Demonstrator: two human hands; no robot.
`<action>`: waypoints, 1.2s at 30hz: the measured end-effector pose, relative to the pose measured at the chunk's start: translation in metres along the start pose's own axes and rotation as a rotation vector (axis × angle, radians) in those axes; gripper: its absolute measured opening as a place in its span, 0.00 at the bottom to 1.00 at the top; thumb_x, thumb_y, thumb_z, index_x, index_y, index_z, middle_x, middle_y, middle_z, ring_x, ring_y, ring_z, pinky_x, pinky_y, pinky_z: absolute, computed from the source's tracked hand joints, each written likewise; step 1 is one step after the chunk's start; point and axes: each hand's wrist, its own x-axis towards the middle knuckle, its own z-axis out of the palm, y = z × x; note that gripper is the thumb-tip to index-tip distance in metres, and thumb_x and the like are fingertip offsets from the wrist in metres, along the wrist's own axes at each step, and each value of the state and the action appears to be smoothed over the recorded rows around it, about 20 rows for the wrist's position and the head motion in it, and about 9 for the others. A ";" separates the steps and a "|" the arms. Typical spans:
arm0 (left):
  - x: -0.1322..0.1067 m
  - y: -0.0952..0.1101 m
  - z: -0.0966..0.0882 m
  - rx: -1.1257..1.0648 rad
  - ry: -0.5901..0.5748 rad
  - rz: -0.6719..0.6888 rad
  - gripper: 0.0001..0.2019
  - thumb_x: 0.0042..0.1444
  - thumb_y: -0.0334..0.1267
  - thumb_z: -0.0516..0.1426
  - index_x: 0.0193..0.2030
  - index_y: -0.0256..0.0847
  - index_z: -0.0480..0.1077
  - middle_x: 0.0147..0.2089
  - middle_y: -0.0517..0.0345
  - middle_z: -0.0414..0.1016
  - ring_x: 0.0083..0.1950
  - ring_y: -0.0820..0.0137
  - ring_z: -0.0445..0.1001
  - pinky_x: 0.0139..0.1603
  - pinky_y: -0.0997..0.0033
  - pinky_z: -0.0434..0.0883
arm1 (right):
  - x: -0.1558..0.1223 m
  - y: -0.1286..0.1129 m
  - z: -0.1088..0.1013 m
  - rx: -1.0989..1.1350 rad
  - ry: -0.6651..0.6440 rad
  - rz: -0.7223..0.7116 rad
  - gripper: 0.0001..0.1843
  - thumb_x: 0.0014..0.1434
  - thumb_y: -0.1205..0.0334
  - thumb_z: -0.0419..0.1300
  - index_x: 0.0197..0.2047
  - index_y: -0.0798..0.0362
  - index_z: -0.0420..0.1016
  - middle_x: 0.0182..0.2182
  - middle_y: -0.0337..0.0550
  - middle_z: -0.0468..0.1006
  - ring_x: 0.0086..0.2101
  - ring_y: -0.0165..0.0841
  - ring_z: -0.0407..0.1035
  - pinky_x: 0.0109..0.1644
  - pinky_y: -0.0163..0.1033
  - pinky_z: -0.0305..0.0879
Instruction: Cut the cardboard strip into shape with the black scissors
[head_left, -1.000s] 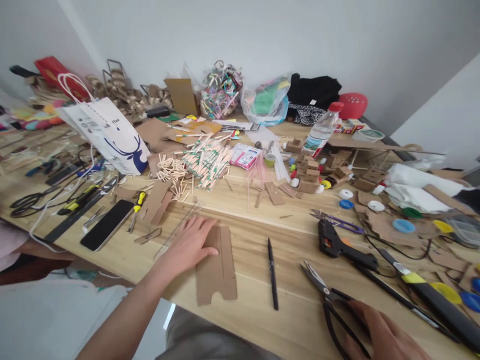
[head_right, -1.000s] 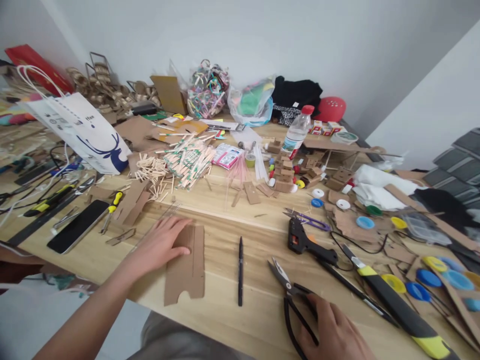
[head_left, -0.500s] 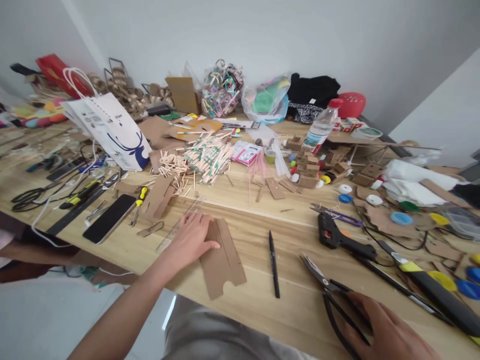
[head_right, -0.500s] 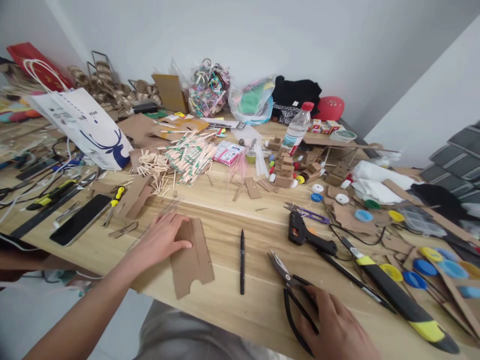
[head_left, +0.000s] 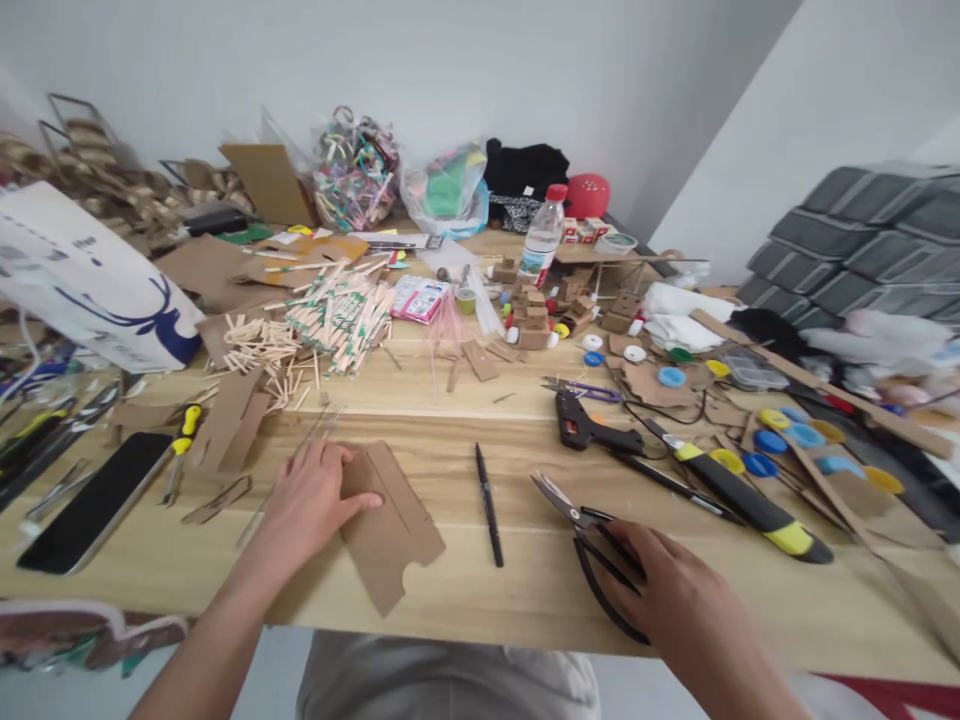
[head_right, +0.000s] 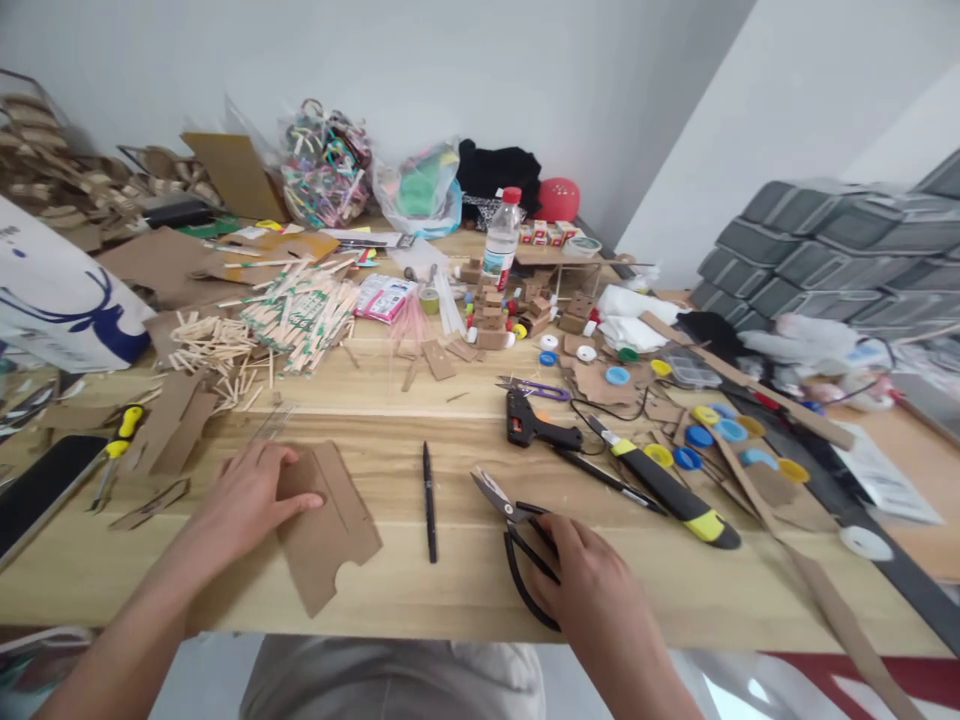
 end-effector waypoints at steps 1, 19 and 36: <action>0.001 -0.002 0.002 -0.002 0.002 0.001 0.16 0.53 0.42 0.64 0.46 0.38 0.75 0.50 0.41 0.79 0.57 0.46 0.75 0.56 0.52 0.70 | 0.001 -0.002 0.000 0.003 0.026 0.001 0.11 0.54 0.60 0.58 0.40 0.46 0.79 0.31 0.46 0.84 0.29 0.42 0.79 0.32 0.41 0.73; -0.019 -0.016 0.021 -0.065 0.174 0.018 0.16 0.56 0.55 0.57 0.38 0.43 0.72 0.44 0.44 0.78 0.50 0.48 0.77 0.51 0.51 0.73 | -0.001 -0.008 0.008 0.064 0.028 0.103 0.11 0.61 0.50 0.58 0.41 0.45 0.77 0.23 0.41 0.80 0.23 0.39 0.74 0.26 0.38 0.66; -0.048 -0.026 0.018 -0.099 0.186 0.227 0.26 0.61 0.50 0.58 0.64 0.44 0.68 0.61 0.43 0.75 0.60 0.51 0.75 0.58 0.55 0.74 | -0.001 -0.018 -0.002 0.080 0.018 0.158 0.13 0.63 0.48 0.55 0.40 0.43 0.77 0.25 0.43 0.82 0.25 0.43 0.77 0.28 0.41 0.70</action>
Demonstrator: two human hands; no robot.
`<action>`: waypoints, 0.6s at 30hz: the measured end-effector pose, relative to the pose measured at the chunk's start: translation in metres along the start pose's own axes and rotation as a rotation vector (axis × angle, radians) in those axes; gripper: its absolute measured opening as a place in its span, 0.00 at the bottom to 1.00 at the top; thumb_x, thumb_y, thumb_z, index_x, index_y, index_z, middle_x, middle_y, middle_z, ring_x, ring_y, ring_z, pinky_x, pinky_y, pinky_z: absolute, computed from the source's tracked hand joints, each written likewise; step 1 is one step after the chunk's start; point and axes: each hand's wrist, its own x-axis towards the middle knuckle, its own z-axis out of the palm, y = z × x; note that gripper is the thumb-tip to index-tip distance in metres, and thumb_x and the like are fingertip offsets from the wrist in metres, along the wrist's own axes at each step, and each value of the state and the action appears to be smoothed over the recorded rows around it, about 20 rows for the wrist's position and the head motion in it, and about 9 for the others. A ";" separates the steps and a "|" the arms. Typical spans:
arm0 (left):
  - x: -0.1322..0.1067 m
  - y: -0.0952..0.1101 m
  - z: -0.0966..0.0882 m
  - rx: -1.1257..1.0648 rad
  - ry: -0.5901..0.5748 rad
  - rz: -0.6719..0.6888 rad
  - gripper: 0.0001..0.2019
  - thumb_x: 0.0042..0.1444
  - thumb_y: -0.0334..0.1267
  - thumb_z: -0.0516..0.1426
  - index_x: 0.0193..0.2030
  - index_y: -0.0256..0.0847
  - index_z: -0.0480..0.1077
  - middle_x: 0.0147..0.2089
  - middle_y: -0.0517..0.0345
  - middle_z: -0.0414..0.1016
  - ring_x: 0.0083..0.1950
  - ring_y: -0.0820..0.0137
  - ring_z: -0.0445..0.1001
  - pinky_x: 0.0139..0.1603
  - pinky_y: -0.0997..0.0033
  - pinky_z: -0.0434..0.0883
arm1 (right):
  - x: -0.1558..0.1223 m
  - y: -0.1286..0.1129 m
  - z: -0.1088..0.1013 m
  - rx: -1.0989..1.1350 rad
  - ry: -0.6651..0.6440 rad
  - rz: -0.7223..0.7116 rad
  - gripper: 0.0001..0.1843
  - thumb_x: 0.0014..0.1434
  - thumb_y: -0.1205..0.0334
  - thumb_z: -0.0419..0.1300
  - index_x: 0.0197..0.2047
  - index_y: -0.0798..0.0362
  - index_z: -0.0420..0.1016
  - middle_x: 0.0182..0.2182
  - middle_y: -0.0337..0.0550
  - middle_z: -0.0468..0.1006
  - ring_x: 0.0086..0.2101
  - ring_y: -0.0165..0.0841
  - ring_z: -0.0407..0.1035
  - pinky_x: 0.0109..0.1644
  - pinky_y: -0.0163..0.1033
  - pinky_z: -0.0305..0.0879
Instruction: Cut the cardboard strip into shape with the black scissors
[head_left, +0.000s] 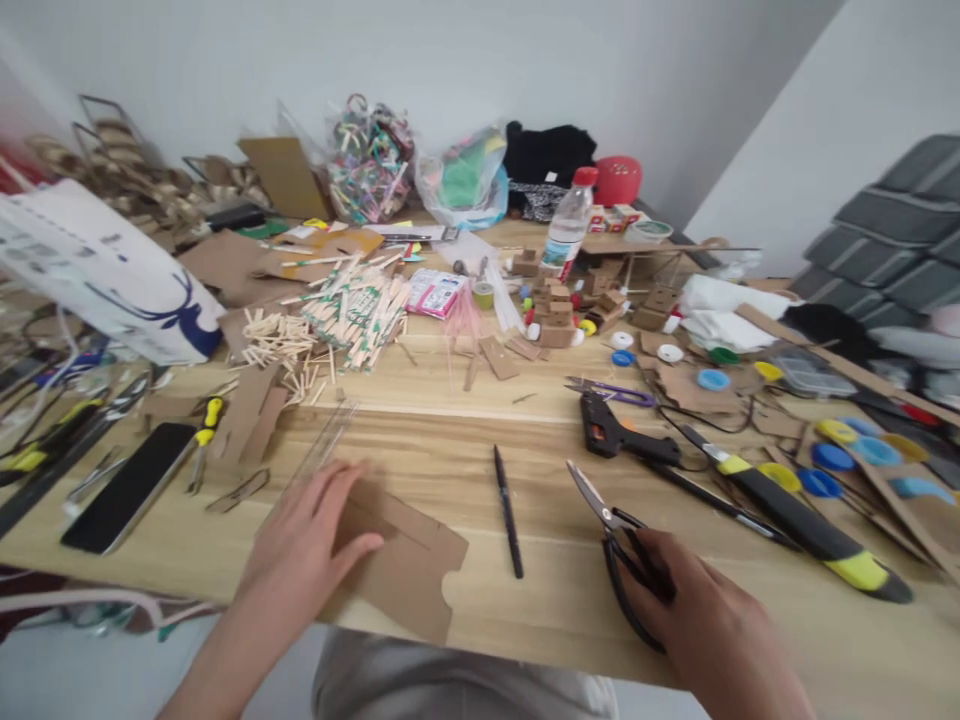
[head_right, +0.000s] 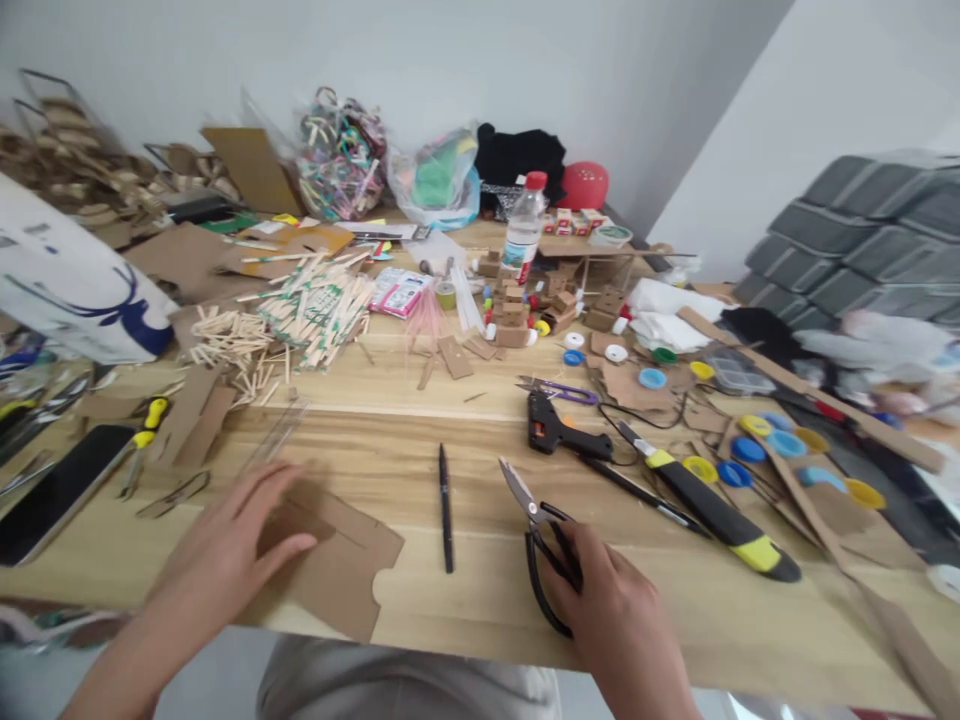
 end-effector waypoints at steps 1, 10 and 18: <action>0.006 0.002 -0.003 -0.053 -0.071 0.066 0.28 0.60 0.46 0.60 0.67 0.47 0.66 0.65 0.46 0.73 0.64 0.53 0.73 0.62 0.55 0.72 | -0.001 -0.002 0.001 0.001 0.024 0.011 0.13 0.63 0.48 0.54 0.40 0.43 0.77 0.25 0.43 0.82 0.25 0.43 0.78 0.29 0.41 0.71; 0.028 0.020 -0.021 -0.173 -0.388 0.026 0.32 0.50 0.36 0.67 0.64 0.45 0.70 0.60 0.47 0.77 0.64 0.52 0.72 0.66 0.52 0.66 | -0.009 -0.016 0.003 0.017 0.124 0.043 0.12 0.65 0.50 0.52 0.39 0.42 0.75 0.26 0.44 0.83 0.26 0.43 0.78 0.31 0.43 0.73; 0.023 0.006 -0.037 -0.472 -0.229 -0.179 0.04 0.52 0.40 0.59 0.30 0.45 0.73 0.36 0.58 0.80 0.40 0.61 0.78 0.41 0.65 0.72 | 0.000 0.004 -0.009 0.052 0.025 -0.010 0.10 0.65 0.48 0.53 0.41 0.39 0.73 0.24 0.40 0.80 0.20 0.41 0.73 0.22 0.42 0.66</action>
